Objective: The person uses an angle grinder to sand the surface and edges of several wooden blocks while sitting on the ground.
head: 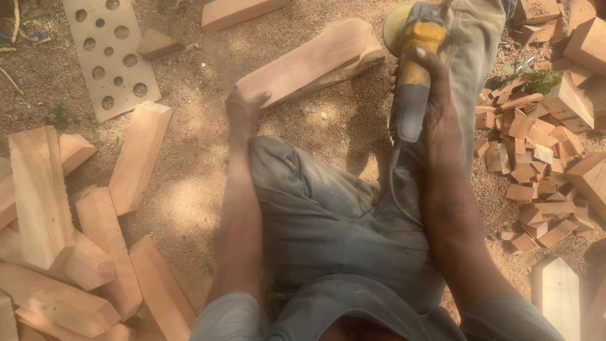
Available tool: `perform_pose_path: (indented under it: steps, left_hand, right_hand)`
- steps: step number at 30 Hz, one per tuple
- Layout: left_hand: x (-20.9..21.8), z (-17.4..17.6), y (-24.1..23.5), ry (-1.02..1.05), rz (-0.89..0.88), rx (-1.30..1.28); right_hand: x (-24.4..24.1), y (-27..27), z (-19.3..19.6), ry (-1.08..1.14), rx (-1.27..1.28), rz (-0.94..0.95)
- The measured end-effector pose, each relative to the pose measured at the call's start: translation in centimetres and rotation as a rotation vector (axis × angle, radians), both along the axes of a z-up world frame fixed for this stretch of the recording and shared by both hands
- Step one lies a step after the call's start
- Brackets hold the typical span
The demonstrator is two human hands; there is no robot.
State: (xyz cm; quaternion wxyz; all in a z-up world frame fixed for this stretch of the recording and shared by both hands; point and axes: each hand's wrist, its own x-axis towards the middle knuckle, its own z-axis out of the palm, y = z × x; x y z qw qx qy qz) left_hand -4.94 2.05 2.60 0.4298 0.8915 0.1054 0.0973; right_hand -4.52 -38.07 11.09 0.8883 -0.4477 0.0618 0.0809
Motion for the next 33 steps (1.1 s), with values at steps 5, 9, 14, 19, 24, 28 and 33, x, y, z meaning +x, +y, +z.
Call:
perform_pose_path:
  steps: [5, 9, 14, 19, 24, 28, 33]
  left_hand:
    - [1.0, -1.7, 0.5, -0.008, -0.013, -0.153]
    - [1.0, -3.0, 1.4, -0.083, -0.116, -0.134]
    - [2.2, -5.0, 2.3, 0.023, -0.153, -0.149]
    - [2.5, -6.3, 2.4, 0.031, -0.203, -0.179]
    - [1.8, -5.5, 2.2, 0.063, -0.180, -0.194]
    - [0.8, -4.6, 2.2, 0.100, -0.157, -0.241]
    - [0.3, -3.7, 2.1, -0.053, -0.245, -0.433]
  right_hand:
    - [-0.4, 0.5, 0.6, 0.020, -0.012, 0.017]
    - [-0.5, 1.6, 1.7, 0.156, -0.057, -0.053]
    - [-1.2, 4.6, 3.8, 0.240, -0.166, -0.037]
    - [-2.8, 8.6, 4.8, 0.235, -0.331, 0.014]
    - [-2.4, 12.3, 3.9, 0.192, -0.485, 0.206]
    - [-1.5, 15.4, 2.0, 0.197, -0.480, 0.350]
    - [-1.7, 20.0, 1.1, 0.189, -0.458, 0.495]
